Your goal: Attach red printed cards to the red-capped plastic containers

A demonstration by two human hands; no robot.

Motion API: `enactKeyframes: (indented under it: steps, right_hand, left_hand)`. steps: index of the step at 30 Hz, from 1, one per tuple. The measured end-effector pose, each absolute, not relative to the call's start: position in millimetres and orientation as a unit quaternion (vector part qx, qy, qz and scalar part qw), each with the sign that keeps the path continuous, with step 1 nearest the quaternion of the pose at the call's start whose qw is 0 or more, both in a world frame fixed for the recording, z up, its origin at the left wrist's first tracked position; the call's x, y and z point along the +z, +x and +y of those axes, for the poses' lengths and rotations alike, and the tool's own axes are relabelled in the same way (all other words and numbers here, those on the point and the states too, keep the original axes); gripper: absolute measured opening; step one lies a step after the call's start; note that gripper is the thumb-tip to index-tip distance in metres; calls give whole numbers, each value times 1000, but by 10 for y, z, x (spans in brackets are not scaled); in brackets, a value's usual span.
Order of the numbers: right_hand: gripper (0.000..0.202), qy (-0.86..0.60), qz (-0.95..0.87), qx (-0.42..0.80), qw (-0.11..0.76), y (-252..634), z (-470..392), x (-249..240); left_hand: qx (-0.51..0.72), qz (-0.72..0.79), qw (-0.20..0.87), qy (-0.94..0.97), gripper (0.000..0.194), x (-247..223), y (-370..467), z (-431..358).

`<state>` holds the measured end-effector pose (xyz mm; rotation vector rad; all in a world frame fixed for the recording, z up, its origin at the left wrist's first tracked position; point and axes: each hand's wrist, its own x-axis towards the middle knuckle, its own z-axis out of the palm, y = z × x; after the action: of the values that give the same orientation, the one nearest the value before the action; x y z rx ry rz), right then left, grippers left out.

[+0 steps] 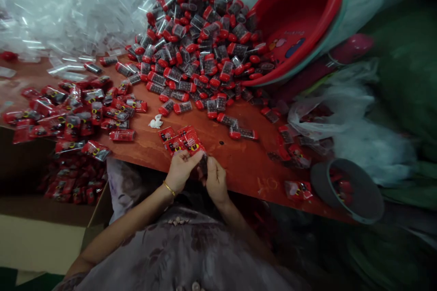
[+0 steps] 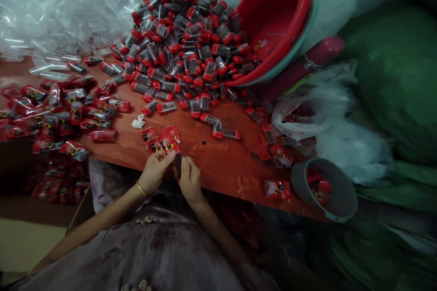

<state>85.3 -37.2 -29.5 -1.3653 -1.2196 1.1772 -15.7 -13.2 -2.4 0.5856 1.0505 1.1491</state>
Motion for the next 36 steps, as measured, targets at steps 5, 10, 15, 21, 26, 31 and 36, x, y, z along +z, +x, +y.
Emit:
enactKeyframes:
  steps: [5,10,15,21,26,31,36]
  right_hand:
    - [48,-540,-458,545,449,844,-280,-214]
    - [40,-468,-464,613,436,872,-272,-219]
    - [31,-474,-492,572,454,910,-276,-224]
    - [35,-505,-489,539,464,761,-147,-287]
    - [29,-546,-666,296,413,918,127,-228]
    - [38,-692,-667,-9,276,1572,558,-298]
    - [42,-680,-704,-60,198,1633,409,-539]
  left_hand:
    - [468,413,729,280,36,-20,-192,-102]
    - [473,434,724,252,36,39,-301,-38]
    - [497,444,704,245,38,-11,-333,-48]
    - [478,427,733,228,43,-40,-285,-161]
    - [476,451,739,156,35,11,-736,-284]
    - [609,568,552,-48,37,63,-1838,-495]
    - [647,657,382,-59,64,39,-2316,-660]
